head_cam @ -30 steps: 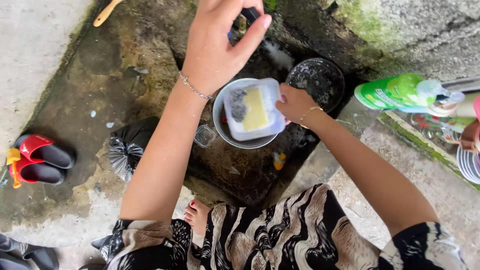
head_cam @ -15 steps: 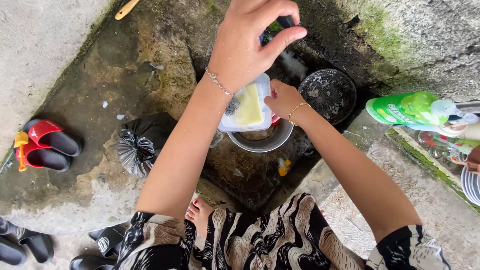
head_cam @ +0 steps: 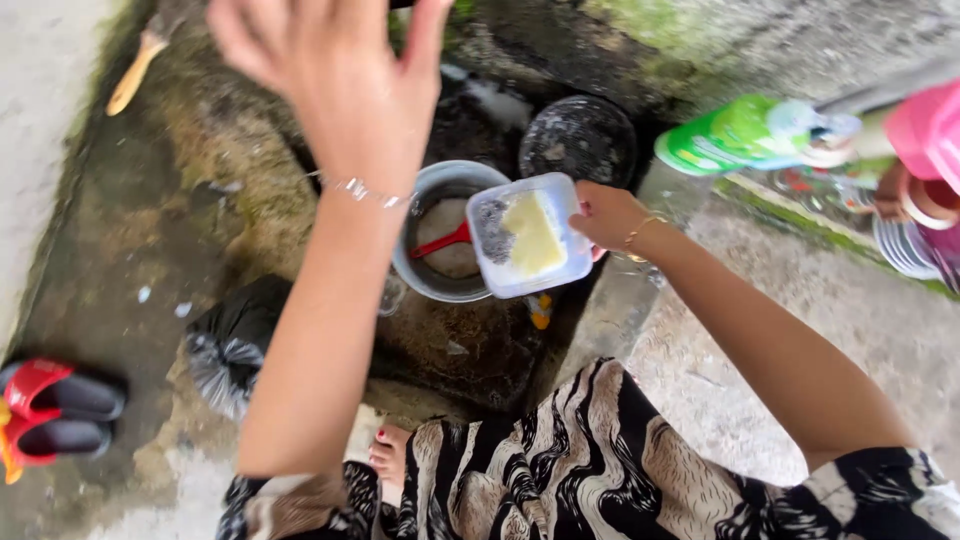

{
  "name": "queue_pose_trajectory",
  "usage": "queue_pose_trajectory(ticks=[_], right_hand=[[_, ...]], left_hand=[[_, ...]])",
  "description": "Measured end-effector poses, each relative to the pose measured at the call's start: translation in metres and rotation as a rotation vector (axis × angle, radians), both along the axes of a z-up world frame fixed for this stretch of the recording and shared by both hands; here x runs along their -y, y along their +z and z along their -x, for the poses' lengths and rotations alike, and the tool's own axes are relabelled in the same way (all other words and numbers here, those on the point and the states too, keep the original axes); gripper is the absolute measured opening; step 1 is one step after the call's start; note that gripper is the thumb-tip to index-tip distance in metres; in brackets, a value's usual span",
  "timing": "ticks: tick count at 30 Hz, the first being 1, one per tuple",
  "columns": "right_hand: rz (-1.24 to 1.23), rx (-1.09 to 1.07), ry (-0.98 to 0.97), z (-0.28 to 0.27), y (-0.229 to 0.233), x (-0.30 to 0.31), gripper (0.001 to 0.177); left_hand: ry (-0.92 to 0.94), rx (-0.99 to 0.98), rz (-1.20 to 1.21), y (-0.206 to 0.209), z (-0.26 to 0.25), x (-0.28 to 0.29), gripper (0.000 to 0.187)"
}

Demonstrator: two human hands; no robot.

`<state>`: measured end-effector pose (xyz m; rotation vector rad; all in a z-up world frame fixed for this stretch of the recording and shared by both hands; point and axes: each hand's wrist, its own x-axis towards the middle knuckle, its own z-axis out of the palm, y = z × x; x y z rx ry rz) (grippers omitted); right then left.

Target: Washing rice and cleaning various containers at an outdoor tap.

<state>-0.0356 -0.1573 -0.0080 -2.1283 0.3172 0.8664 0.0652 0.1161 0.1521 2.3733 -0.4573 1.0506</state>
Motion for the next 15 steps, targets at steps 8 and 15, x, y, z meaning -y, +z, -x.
queue_pose_trajectory(ticks=[8,15], right_hand=[[-0.006,-0.137,-0.463,0.063,-0.050,0.171,0.038],[0.073,-0.177,-0.585,0.068,-0.033,0.172,0.044]], left_hand=[[-0.448,0.037,-0.281,-0.096,0.057,0.035,0.038],[-0.680,-0.492,-0.921,-0.280,0.100,-0.009,0.037]])
